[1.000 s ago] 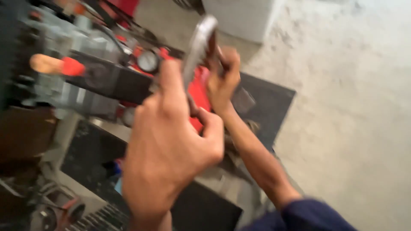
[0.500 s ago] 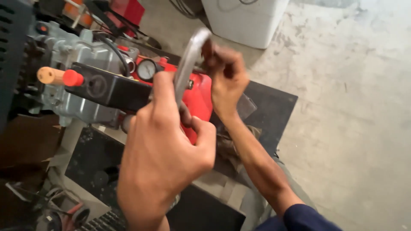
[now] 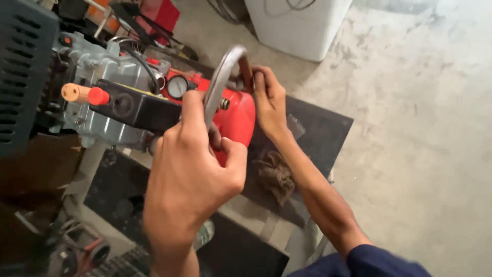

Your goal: Sanding a metal pipe handle on an air compressor using sandpaper and wiping it clean with a cloth.

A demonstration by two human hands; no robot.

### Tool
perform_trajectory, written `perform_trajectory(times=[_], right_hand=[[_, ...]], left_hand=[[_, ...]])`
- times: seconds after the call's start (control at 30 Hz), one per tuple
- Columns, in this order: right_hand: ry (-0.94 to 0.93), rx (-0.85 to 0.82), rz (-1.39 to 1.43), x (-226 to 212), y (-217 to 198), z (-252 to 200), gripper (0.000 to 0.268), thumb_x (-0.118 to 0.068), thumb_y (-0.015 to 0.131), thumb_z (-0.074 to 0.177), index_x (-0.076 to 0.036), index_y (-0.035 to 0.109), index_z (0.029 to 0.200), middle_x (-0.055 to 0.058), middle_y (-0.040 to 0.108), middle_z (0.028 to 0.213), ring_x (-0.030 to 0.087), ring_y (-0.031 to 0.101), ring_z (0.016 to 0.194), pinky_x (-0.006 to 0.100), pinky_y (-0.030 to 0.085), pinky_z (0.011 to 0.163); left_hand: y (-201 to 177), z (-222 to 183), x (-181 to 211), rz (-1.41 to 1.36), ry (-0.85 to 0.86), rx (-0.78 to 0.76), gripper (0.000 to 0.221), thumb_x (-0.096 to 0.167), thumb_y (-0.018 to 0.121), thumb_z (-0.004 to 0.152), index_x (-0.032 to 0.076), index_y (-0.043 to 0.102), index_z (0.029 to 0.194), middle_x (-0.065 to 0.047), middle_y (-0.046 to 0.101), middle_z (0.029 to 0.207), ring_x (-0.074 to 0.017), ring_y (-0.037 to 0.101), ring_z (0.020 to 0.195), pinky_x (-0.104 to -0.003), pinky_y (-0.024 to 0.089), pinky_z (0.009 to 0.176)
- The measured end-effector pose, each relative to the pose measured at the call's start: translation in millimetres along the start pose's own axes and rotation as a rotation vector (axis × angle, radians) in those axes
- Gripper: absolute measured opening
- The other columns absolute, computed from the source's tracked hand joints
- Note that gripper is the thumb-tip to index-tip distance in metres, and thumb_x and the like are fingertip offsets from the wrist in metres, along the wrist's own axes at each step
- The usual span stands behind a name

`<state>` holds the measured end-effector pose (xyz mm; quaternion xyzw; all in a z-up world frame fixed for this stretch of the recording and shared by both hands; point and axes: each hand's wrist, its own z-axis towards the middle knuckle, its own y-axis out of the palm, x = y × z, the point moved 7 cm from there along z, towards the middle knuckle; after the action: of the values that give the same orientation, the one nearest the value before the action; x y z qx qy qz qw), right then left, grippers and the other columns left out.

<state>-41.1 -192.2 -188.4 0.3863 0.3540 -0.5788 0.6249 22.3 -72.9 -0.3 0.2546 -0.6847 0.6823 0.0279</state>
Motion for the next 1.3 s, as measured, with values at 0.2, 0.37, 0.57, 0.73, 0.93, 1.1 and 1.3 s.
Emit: perform_trajectory(times=[0.2,0.37,0.57,0.73,0.93,1.1,1.3], right_hand=[[0.236,-0.576,0.637,-59.7,17.5,41.8,0.093,-0.089,0.019,0.078,-0.007,0.058,0.097,0.003,0.057,0.081,0.01,0.054,0.067,0.02,0.035,0.043],[0.428,-0.743,0.501,-6.8,29.4,35.6,0.093,-0.094,0.008,0.072,-0.011,0.051,0.077,0.002,0.051,0.068,0.015,0.045,0.063,0.03,0.034,0.065],[0.323,-0.892,0.377,8.3,40.3,44.2,0.105,-0.094,-0.002,0.069,-0.008,0.056,0.062,0.005,0.054,0.055,0.015,0.051,0.053,0.028,0.037,0.058],[0.351,-0.918,0.567,-32.3,36.1,48.0,0.095,-0.093,0.01,0.071,-0.009,0.052,0.083,0.003,0.05,0.07,0.014,0.047,0.066,0.028,0.041,0.065],[0.091,-0.728,0.093,21.8,16.4,28.1,0.049,-0.016,0.058,0.093,-0.004,0.036,0.135,0.004,0.046,0.105,0.013,0.046,0.089,0.028,0.041,0.08],[-0.024,-0.695,-0.046,-14.6,17.6,26.9,0.016,-0.021,0.053,0.11,-0.006,0.051,0.116,0.003,0.052,0.081,0.014,0.044,0.073,0.034,0.039,0.069],[-0.257,-0.357,-0.035,-69.0,11.7,26.3,0.025,-0.017,0.038,0.115,-0.002,0.055,0.125,0.007,0.075,0.11,0.012,0.056,0.064,0.027,0.052,0.068]], left_hand=[[-0.2,-2.6,-3.6,0.013,-0.06,0.01,0.031,0.028,0.059,0.088,0.008,0.049,0.11,-0.016,0.065,0.063,-0.051,0.062,0.06,-0.062,0.043,0.062],[-2.5,-1.0,-6.8,0.037,-0.135,-0.021,0.034,0.045,0.057,0.09,0.014,0.046,0.101,-0.013,0.071,0.072,-0.054,0.064,0.077,-0.061,0.046,0.074],[-0.6,-0.5,-10.9,0.066,-0.116,0.007,0.04,0.047,0.053,0.09,0.01,0.048,0.106,-0.027,0.07,0.075,-0.0578,0.065,0.076,-0.065,0.046,0.07],[-7.8,-0.5,-6.3,0.06,-0.112,-0.091,0.04,0.044,0.048,0.098,0.006,0.046,0.113,-0.011,0.062,0.065,-0.0356,0.066,0.056,-0.049,0.055,0.055],[-6.0,2.3,-5.0,-0.016,-0.056,-0.043,0.042,0.041,0.05,0.096,0.006,0.044,0.119,-0.014,0.064,0.062,-0.0404,0.071,0.057,-0.057,0.055,0.059],[-8.2,5.0,-13.1,-0.015,-0.046,0.009,0.032,0.038,0.054,0.096,0.009,0.046,0.108,-0.01,0.06,0.061,-0.0389,0.07,0.053,-0.055,0.058,0.054],[-0.7,3.7,-11.3,-0.005,0.012,-0.003,0.049,0.038,0.053,0.092,0.001,0.047,0.123,-0.021,0.067,0.067,-0.0475,0.069,0.06,-0.062,0.051,0.059]])
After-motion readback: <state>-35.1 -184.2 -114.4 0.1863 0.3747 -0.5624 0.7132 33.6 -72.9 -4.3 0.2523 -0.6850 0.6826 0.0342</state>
